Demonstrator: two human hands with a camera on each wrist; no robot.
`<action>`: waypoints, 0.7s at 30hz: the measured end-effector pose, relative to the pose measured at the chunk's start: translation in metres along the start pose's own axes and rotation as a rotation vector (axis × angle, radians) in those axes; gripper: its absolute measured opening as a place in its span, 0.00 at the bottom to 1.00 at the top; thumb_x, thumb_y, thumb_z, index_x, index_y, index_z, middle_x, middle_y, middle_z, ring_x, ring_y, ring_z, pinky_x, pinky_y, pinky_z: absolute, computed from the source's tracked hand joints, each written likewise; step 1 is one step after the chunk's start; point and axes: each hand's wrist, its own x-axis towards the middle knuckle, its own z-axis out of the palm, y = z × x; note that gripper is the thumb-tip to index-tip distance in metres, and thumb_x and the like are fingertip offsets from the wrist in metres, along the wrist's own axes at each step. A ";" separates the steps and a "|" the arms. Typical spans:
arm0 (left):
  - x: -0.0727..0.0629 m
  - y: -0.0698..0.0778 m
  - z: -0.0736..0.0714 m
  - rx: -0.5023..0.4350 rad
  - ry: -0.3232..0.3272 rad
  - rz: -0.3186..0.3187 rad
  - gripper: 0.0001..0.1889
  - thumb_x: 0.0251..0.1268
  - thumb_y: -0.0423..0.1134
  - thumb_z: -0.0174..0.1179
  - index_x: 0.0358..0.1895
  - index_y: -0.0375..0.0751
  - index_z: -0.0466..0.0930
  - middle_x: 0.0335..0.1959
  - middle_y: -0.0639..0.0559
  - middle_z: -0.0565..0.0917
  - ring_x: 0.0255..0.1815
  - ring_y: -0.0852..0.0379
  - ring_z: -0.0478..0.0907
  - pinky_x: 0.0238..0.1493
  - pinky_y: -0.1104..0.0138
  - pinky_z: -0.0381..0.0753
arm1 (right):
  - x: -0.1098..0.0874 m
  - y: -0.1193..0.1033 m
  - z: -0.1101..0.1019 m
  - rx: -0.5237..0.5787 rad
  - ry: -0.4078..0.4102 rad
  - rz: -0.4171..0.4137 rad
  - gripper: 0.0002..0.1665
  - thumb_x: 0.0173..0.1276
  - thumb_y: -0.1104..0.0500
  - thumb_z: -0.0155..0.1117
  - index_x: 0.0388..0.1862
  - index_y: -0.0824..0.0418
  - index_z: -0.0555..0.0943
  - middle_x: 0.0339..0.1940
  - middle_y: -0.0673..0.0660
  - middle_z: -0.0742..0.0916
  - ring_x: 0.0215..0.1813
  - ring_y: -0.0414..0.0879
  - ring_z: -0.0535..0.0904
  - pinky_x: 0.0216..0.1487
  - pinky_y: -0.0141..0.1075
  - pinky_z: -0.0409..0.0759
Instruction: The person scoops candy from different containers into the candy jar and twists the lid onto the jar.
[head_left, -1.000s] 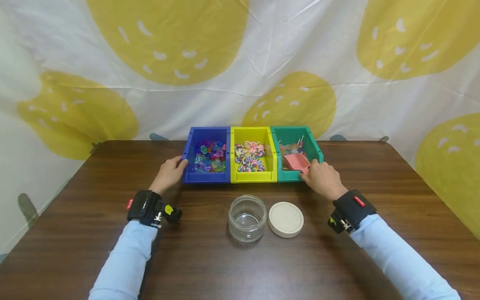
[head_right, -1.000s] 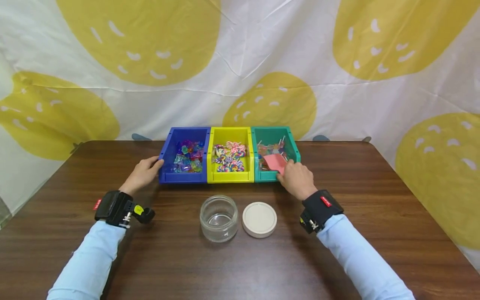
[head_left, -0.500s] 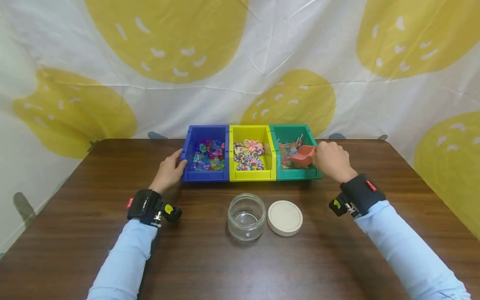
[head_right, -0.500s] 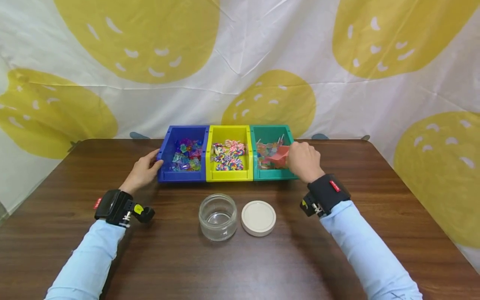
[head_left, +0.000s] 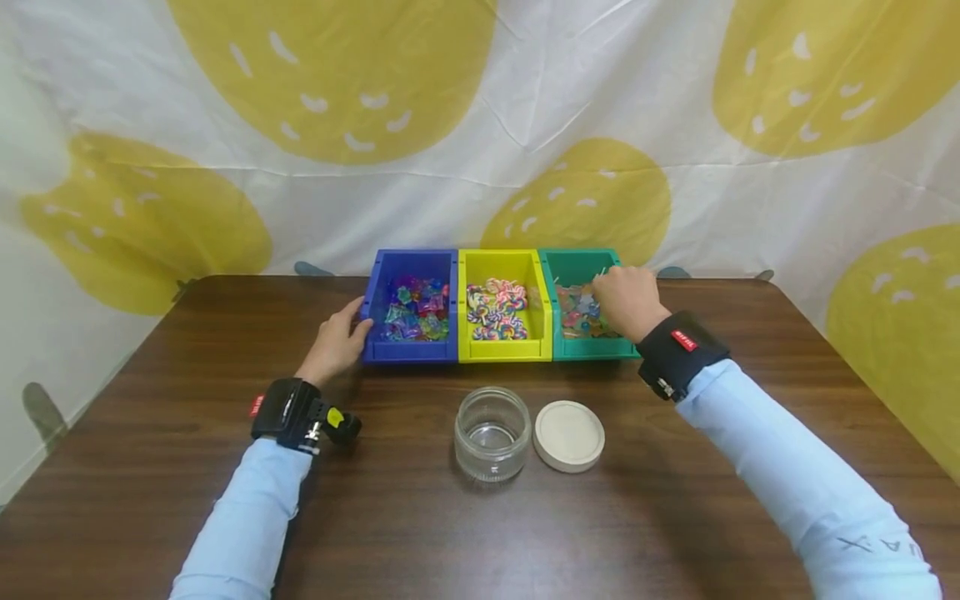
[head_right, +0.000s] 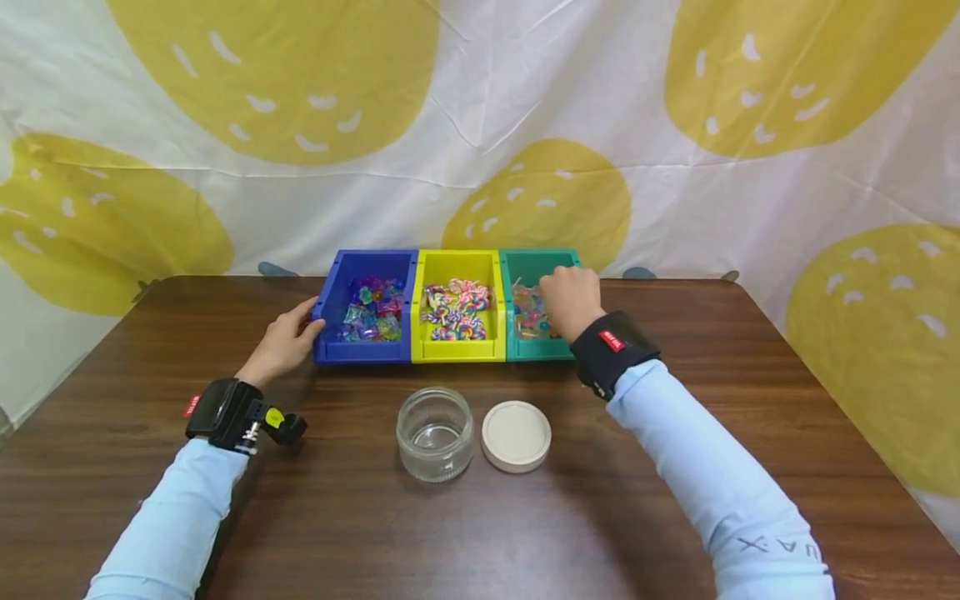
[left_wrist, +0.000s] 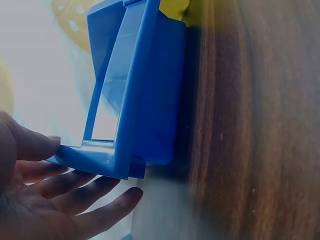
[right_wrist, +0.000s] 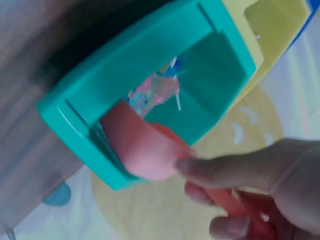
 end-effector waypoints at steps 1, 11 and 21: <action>0.000 0.000 0.000 0.002 -0.001 0.000 0.24 0.70 0.33 0.37 0.66 0.28 0.48 0.60 0.27 0.62 0.59 0.36 0.64 0.59 0.48 0.62 | 0.001 0.000 0.001 -0.010 0.020 -0.027 0.13 0.57 0.71 0.55 0.14 0.67 0.77 0.15 0.61 0.79 0.19 0.54 0.76 0.15 0.47 0.75; 0.000 0.000 0.001 -0.001 -0.012 -0.022 0.25 0.70 0.34 0.36 0.67 0.29 0.45 0.61 0.27 0.60 0.60 0.35 0.61 0.60 0.47 0.60 | 0.015 0.008 -0.016 0.032 -0.310 -0.033 0.05 0.55 0.68 0.55 0.24 0.68 0.78 0.25 0.62 0.81 0.28 0.53 0.77 0.26 0.48 0.78; 0.000 0.001 0.003 0.009 -0.007 -0.020 0.27 0.68 0.32 0.41 0.67 0.28 0.45 0.61 0.27 0.61 0.60 0.35 0.62 0.59 0.48 0.62 | 0.022 0.039 -0.013 0.223 -0.543 0.003 0.18 0.53 0.68 0.56 0.12 0.57 0.61 0.17 0.51 0.64 0.20 0.43 0.58 0.23 0.32 0.58</action>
